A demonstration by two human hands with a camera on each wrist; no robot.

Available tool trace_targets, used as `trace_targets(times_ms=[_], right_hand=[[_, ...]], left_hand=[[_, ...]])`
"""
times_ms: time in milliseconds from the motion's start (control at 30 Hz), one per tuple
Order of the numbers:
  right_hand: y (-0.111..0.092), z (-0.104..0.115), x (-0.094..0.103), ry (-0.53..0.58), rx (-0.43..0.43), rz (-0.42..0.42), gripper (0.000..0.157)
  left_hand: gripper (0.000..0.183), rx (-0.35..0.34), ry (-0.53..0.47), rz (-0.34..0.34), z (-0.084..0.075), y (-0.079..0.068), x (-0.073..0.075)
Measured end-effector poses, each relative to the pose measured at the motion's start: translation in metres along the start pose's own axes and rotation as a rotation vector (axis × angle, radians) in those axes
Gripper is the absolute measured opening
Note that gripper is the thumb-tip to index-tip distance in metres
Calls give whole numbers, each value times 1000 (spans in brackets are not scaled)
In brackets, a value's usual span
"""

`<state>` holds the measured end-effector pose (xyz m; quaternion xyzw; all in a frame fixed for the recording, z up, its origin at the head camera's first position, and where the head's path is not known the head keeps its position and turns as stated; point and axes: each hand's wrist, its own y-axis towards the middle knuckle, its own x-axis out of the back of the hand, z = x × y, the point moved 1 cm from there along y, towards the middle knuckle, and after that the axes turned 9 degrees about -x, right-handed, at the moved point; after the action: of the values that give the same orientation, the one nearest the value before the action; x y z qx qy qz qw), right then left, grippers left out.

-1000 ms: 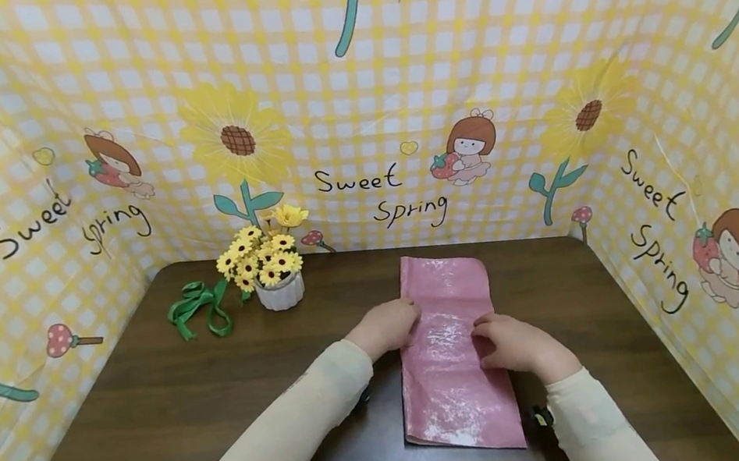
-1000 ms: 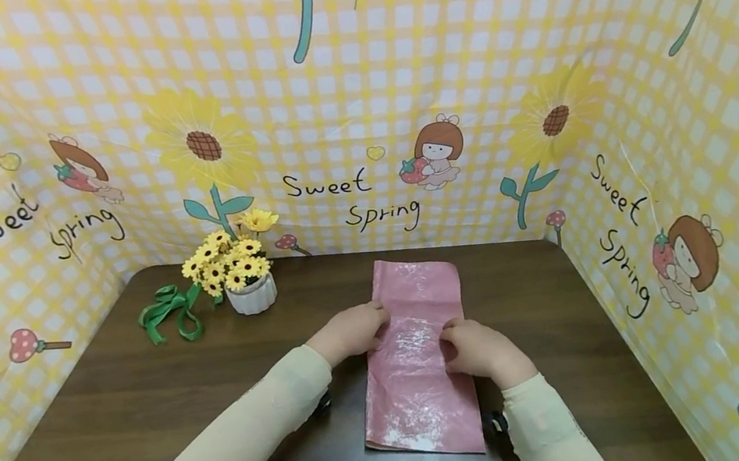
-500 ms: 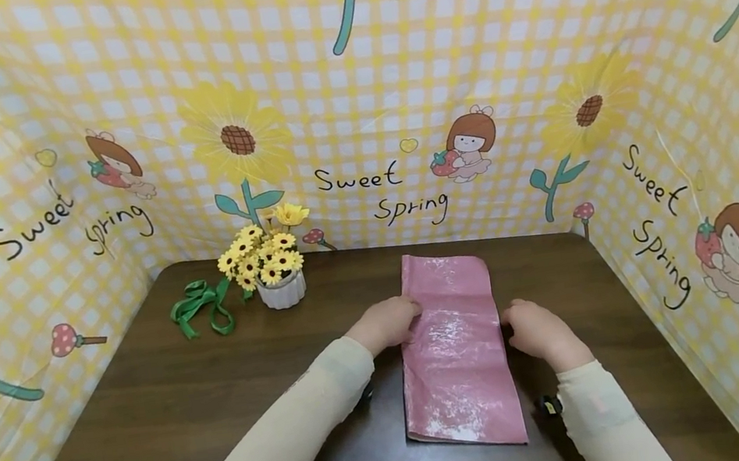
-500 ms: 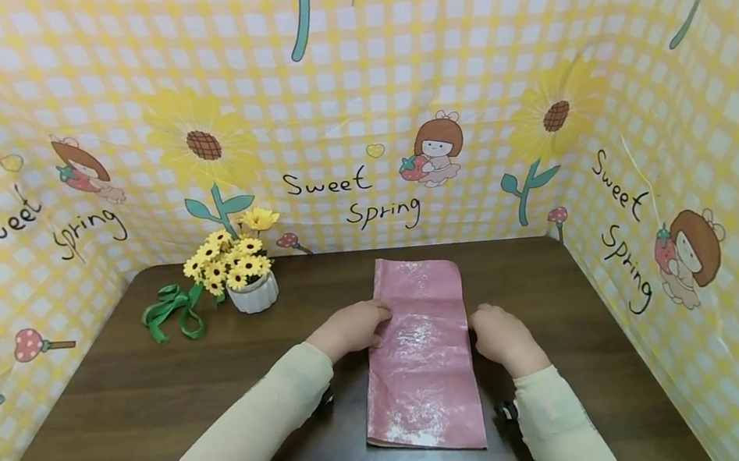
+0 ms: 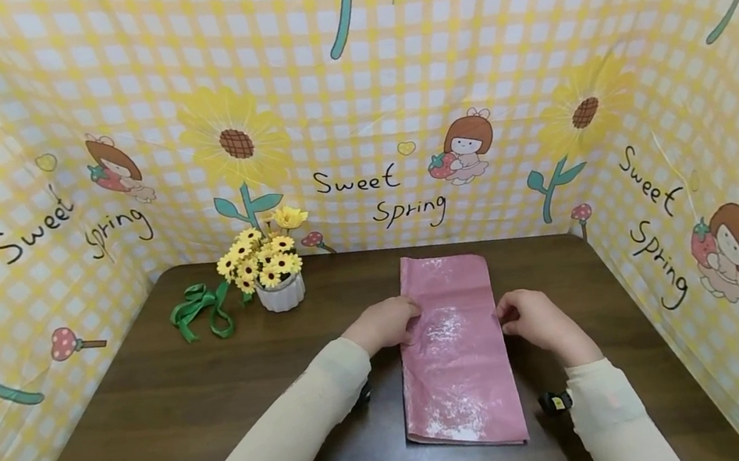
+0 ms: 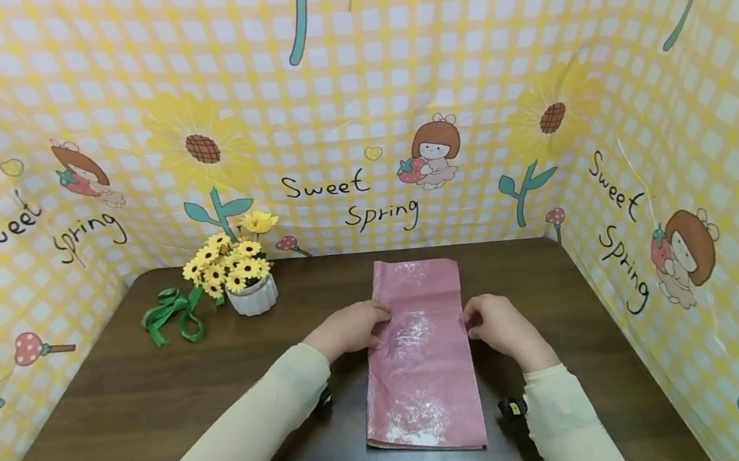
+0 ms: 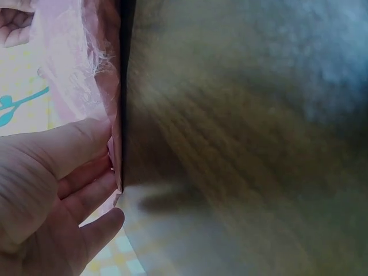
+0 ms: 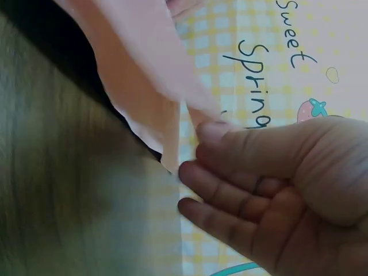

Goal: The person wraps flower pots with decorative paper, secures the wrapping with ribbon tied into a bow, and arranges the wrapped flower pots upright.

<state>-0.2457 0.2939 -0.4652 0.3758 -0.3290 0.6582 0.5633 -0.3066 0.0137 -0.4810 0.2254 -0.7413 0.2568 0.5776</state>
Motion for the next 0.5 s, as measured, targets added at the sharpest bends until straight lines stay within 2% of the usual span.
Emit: trace_targets(times_ms=[167,333,500], right_hand=[[2,0,-1,57,26,34,1],[2,1,-6,59,60,77,12],[4,3,-15,-55,59,107,18]], left_hand=[[47,5,-39,-5,3,0,-3],[48,-11,-53,-24,5,0,-5],[46,-29,-89,-44,8,2,-3]])
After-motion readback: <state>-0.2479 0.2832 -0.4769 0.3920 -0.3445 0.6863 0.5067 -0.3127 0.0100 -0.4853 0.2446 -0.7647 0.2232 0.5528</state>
